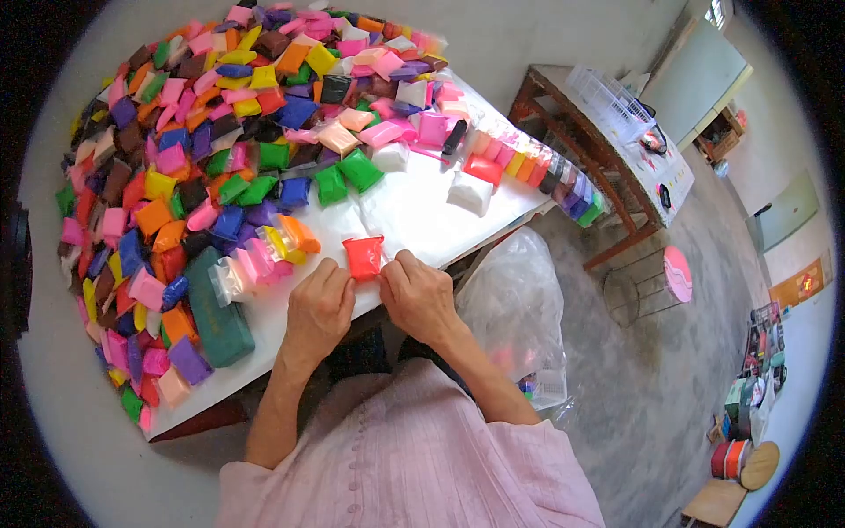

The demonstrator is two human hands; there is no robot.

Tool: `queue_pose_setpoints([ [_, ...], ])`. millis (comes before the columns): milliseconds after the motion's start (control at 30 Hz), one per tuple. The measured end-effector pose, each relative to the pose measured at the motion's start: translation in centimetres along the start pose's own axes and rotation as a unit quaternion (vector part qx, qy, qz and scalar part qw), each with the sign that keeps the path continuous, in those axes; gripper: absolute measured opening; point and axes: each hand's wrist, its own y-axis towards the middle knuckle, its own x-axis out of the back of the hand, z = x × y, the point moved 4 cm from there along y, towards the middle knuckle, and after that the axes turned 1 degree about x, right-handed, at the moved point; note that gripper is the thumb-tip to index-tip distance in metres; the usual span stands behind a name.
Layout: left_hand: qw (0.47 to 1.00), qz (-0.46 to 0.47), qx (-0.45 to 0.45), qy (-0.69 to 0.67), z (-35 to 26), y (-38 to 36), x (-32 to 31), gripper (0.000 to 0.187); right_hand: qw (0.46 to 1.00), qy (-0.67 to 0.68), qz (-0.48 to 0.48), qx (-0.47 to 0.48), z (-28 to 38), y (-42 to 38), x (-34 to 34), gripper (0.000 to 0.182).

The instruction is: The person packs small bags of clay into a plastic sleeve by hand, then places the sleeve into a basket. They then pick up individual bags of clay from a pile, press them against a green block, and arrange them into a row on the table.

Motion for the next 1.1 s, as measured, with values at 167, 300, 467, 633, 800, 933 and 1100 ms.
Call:
queue_pose_setpoints([
  [167, 1.0, 0.0, -0.005, 0.003, -0.1, -0.1, -0.2, 0.012, 1.0, -0.004, 0.004, 0.001, -0.1, -0.4, -0.2, 0.016],
  [300, 1.0, 0.015, 0.004, -0.026, 0.1, -0.1, 0.2, 0.011, 1.0, -0.004, -0.005, -0.008, 0.0, -0.6, 0.1, 0.015],
  [467, 0.999, 0.027, 0.004, -0.034, 0.1, -0.1, 0.2, 0.01, 0.999, 0.036, 0.004, 0.016, 0.1, 1.2, 2.7, 0.025],
  [633, 1.0, 0.012, -0.001, -0.027, -0.1, -0.1, 0.2, 0.01, 0.991, 0.0, 0.051, 0.123, 0.3, 2.6, 1.0, 0.043],
  [800, 1.0, 0.017, -0.007, -0.006, -0.1, -0.4, 0.2, 0.009, 0.998, -0.025, 0.01, 0.061, -1.5, 1.6, 0.5, 0.05],
  [933, 1.0, 0.016, -0.018, 0.011, -0.2, -0.4, 0.1, 0.008, 0.981, 0.132, -0.044, -0.134, -2.1, 2.0, 1.4, 0.033],
  [1100, 0.998, 0.009, -0.034, 0.045, -0.4, -0.5, 0.1, 0.009, 0.958, 0.198, 0.054, -0.202, -3.1, 3.2, 0.6, 0.018],
])
